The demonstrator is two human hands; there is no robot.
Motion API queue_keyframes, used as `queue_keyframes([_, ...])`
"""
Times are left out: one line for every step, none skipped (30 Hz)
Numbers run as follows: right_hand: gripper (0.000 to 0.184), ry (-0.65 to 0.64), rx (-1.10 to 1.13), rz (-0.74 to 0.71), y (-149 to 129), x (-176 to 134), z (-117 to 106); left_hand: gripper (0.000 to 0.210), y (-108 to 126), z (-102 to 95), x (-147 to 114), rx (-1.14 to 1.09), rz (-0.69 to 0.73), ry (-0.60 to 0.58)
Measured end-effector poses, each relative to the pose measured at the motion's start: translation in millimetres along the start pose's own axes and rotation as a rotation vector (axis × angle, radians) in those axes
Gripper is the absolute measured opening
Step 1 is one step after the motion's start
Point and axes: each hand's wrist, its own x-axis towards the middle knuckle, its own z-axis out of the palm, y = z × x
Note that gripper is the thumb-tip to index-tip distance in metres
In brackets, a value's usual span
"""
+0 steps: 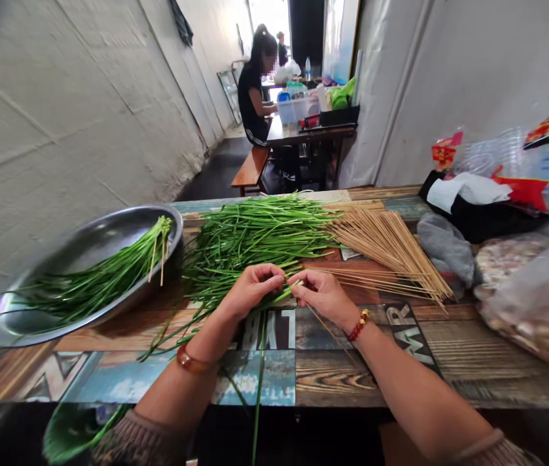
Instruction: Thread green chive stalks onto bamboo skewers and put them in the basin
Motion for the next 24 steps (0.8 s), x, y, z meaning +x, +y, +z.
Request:
queue_keyframes([0.025,0.000,-0.001,0.002,-0.7,-0.3,0.0,0.022,-0.4,0.0,0.2,-0.008,-0.008,-0.001])
queue_keyframes([0.025,0.002,-0.002,0.005,-1.5,-0.6,0.0,0.021,-0.7,0.1,0.4,-0.016,-0.016,0.000])
queue_keyframes([0.025,0.008,0.000,0.010,-2.4,-1.0,0.0,0.020,-0.8,0.3,0.6,-0.025,-0.022,0.004])
queue_keyframes([0.025,0.018,0.001,0.017,-3.2,-1.4,-0.1,0.020,-0.7,0.5,0.7,-0.036,-0.027,0.009])
queue_keyframes([0.025,0.027,0.001,0.024,-4.1,-1.8,-0.2,0.020,-0.5,0.6,0.9,-0.046,-0.031,0.014])
queue_keyframes([0.025,0.035,0.000,0.030,-5.0,-2.2,-0.3,0.020,-0.2,0.7,1.1,-0.055,-0.035,0.021])
queue_keyframes([0.026,0.042,-0.002,0.037,-5.8,-2.5,-0.5,0.020,0.2,0.7,1.3,-0.061,-0.038,0.027])
queue_keyframes([0.026,0.046,-0.004,0.042,-6.4,-2.7,-0.7,0.020,0.6,0.6,1.4,-0.066,-0.040,0.034])
queue_keyframes([0.026,0.049,-0.005,0.046,-7.0,-2.9,-0.9,0.021,1.0,0.4,1.6,-0.065,-0.039,0.039])
queue_keyframes([0.026,0.054,-0.003,0.048,-7.3,-3.0,-1.1,0.021,1.2,0.2,1.7,-0.060,-0.036,0.041])
queue_keyframes([0.026,0.061,0.004,0.049,-7.5,-3.0,-1.2,0.020,1.4,0.0,1.7,-0.053,-0.029,0.042])
queue_keyframes([0.026,0.066,0.011,0.049,-7.5,-3.1,-1.4,0.020,1.4,-0.1,1.7,-0.047,-0.022,0.040])
queue_keyframes([0.026,0.069,0.014,0.048,-7.4,-3.1,-1.5,0.020,1.3,-0.2,1.6,-0.041,-0.015,0.034])
queue_keyframes([0.026,0.070,0.015,0.046,-7.2,-3.2,-1.7,0.020,1.2,-0.1,1.5,-0.039,-0.009,0.030])
queue_keyframes([0.026,0.069,0.014,0.045,-6.9,-3.2,-1.8,0.020,0.9,0.1,1.4,-0.040,-0.007,0.025])
queue_keyframes([0.026,0.065,0.013,0.042,-6.5,-3.2,-1.9,0.021,0.6,0.4,1.2,-0.044,-0.008,0.022])
queue_keyframes([0.026,0.062,0.015,0.037,-6.1,-3.2,-2.0,0.021,0.2,0.8,1.1,-0.049,-0.011,0.020])
queue_keyframes([0.026,0.060,0.019,0.032,-5.8,-3.3,-2.1,0.022,-0.2,1.1,1.1,-0.052,-0.015,0.020])
queue_keyframes([0.026,0.059,0.025,0.028,-5.4,-3.3,-2.1,0.022,-0.7,1.5,1.1,-0.054,-0.017,0.020])
queue_keyframes([0.026,0.057,0.029,0.024,-5.1,-3.3,-2.2,0.022,-1.0,1.8,1.2,-0.055,-0.017,0.020])
queue_keyframes([0.027,0.056,0.029,0.022,-4.8,-3.3,-2.2,0.022,-1.3,2.0,1.4,-0.054,-0.014,0.019])
queue_keyframes([0.027,0.056,0.025,0.022,-4.6,-3.3,-2.3,0.023,-1.5,2.1,1.5,-0.052,-0.010,0.018])
queue_keyframes([0.027,0.056,0.017,0.024,-4.5,-3.4,-2.2,0.022,-1.6,2.2,1.7,-0.049,-0.006,0.016])
queue_keyframes([0.026,0.056,0.009,0.025,-4.6,-3.4,-2.2,0.022,-1.5,2.1,1.8,-0.045,-0.003,0.013])
